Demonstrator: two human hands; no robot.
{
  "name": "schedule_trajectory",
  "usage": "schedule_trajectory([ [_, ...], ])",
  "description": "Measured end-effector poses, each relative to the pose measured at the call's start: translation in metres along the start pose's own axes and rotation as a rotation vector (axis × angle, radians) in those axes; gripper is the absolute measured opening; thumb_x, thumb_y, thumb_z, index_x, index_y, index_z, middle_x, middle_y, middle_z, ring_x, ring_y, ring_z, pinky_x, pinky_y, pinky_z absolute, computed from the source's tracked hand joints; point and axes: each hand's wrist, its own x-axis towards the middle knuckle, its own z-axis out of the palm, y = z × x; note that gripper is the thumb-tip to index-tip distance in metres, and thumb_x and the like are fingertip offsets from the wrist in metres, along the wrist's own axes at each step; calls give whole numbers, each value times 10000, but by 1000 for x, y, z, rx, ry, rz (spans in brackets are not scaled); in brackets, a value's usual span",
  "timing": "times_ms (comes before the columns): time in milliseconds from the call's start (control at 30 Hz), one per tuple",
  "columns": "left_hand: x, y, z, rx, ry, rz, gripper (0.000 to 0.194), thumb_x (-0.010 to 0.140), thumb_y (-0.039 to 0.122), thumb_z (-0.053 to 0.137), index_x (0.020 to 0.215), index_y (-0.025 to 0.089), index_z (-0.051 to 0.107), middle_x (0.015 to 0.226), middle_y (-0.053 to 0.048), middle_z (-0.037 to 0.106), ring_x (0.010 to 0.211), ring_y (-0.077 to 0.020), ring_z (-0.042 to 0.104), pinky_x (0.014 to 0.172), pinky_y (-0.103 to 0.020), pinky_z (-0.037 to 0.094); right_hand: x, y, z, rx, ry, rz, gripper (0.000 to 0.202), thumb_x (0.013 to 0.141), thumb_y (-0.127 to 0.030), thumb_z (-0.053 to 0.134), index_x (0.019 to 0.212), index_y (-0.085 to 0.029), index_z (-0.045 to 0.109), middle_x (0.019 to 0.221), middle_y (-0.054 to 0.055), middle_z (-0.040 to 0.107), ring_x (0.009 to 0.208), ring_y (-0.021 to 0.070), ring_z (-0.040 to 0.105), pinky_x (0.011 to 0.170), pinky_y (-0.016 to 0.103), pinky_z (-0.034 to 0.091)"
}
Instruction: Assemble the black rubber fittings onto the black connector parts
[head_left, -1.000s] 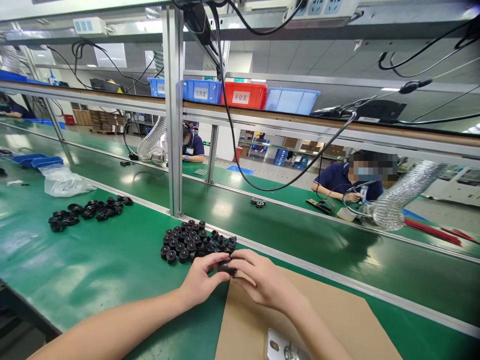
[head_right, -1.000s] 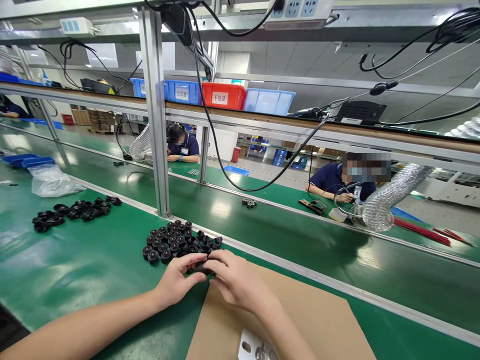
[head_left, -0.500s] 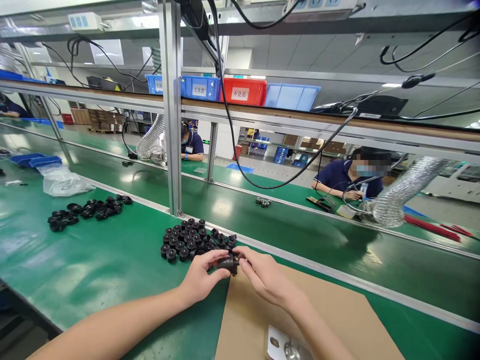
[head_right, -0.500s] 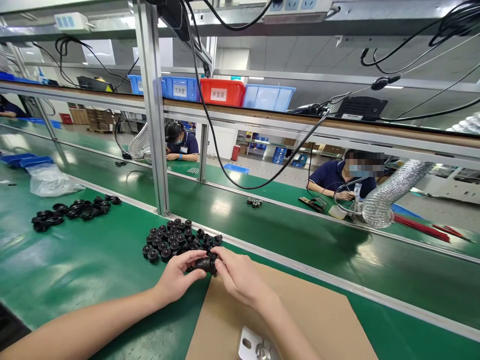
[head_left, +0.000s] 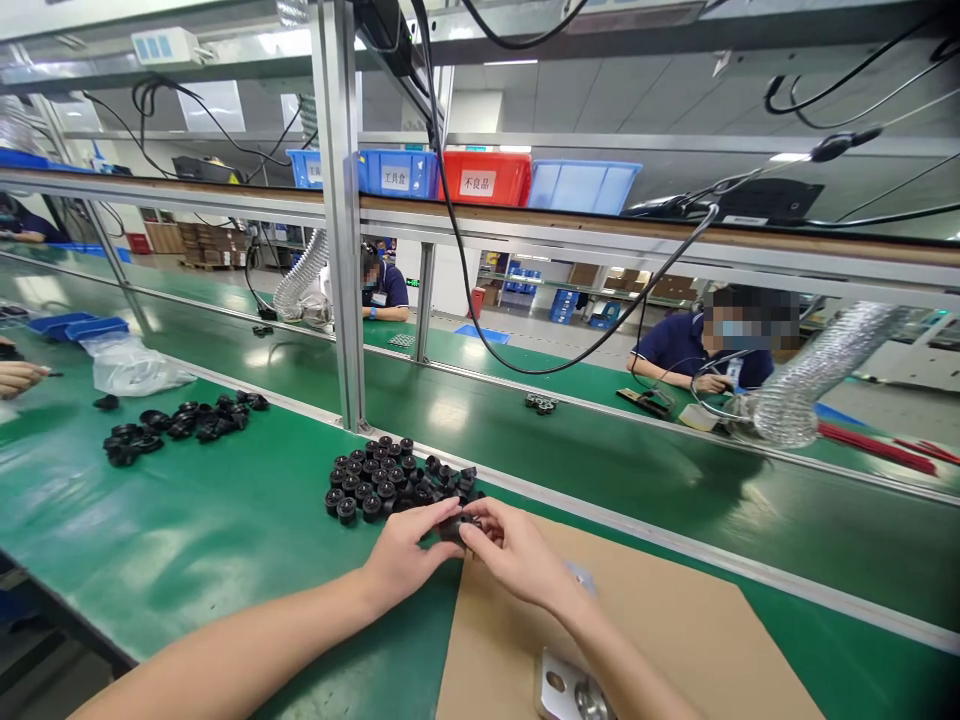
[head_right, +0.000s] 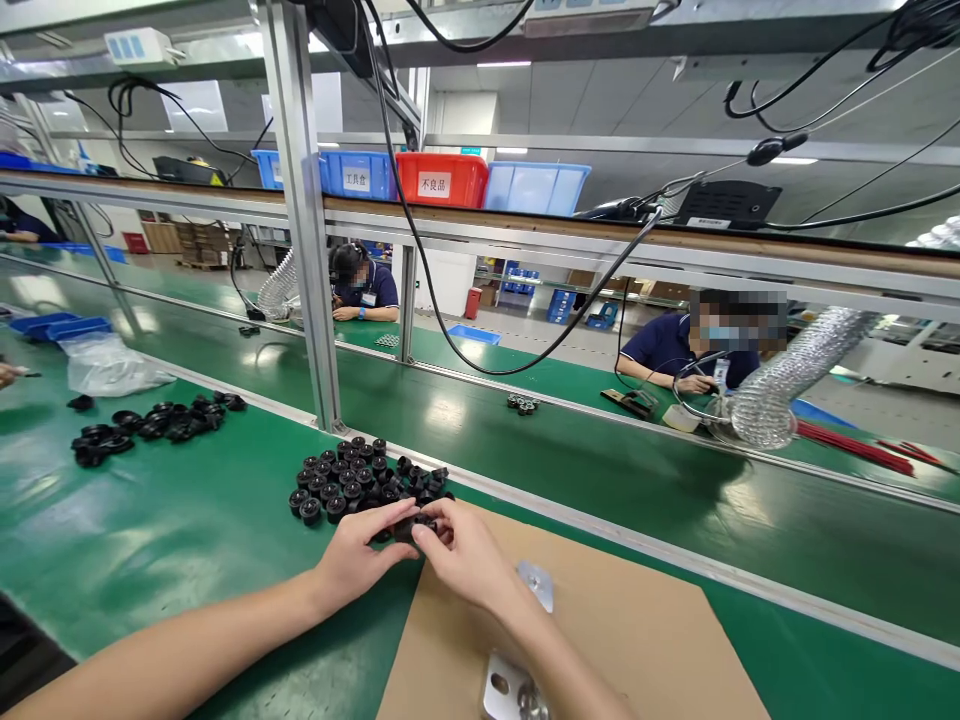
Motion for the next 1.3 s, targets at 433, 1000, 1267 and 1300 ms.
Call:
schedule_trajectory([
  [433,15,27,-41,897,-524,-447,594,855,116,786,1389,66,529,1014,-199,754,985,-399,732,817,-411,565,-22,-24,30,-420,-307,-191,170,883,-369,783,898,-225,694,808,21,709,785,236,644,631,303,348],
  [1000,38,6,-76,996,-340,-309,461,791,248,898,1199,172,698,1168,-123,570,1115,-327,550,976,-415,518,4,45,2,-498,-125,10,192,888,-186,668,1056,-214,578,995,66,665,889,266,628,693,320,363],
  [1267,34,15,-81,1155,-463,-321,596,691,83,891,1215,217,640,1283,-145,500,1187,-357,482,889,-414,507,1,39,-10,-459,-124,31,184,829,-183,686,943,-221,546,922,27,656,822,227,593,653,294,306],
  [1300,34,14,-81,1172,-458,-332,595,684,86,895,1202,208,628,1282,-148,499,1189,-359,480,891,-417,504,1,41,-11,-464,-116,21,187,831,-189,690,940,-220,541,933,29,659,829,230,596,664,296,319],
])
